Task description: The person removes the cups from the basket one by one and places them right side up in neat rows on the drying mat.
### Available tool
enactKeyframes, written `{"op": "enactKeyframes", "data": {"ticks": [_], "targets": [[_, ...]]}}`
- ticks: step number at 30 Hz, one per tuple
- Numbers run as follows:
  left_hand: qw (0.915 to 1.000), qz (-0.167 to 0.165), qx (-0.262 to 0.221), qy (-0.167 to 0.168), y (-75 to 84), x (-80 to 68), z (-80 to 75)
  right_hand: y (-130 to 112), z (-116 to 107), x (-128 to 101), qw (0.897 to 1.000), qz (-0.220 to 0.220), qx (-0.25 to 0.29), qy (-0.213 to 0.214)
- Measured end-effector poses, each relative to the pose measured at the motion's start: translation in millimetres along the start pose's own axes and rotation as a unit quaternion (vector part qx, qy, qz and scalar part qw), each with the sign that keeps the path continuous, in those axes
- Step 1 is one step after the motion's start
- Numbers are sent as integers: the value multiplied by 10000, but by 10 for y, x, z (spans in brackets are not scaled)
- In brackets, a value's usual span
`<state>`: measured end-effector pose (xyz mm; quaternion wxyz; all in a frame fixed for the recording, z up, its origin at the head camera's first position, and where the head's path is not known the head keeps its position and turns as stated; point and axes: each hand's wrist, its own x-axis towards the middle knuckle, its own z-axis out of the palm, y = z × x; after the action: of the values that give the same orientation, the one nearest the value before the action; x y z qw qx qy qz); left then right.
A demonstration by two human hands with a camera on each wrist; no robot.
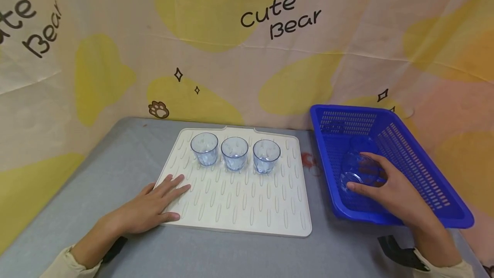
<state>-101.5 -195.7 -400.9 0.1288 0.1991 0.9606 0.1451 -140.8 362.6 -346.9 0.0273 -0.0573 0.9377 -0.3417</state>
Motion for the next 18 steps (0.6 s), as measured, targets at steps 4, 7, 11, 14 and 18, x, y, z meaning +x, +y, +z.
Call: {"op": "enactKeyframes", "data": {"ticks": [4, 7, 11, 14, 18], "targets": [[10000, 22, 23, 13, 2, -4, -4, -13, 25, -12, 9995, -134, 185, 211], [10000, 52, 43, 48, -2, -7, -10, -35, 33, -17, 9990, -182, 235, 320], [9999, 75, 63, 73, -12, 4, -6, -69, 33, -25, 9987, -185, 313, 359], [9999, 89, 88, 78, -13, 11, 1, -88, 41, -35, 9977, -301, 448, 400], [9999, 92, 113, 71, -12, -4, -1, -118, 60, -59, 9955, -581, 585, 470]]}}
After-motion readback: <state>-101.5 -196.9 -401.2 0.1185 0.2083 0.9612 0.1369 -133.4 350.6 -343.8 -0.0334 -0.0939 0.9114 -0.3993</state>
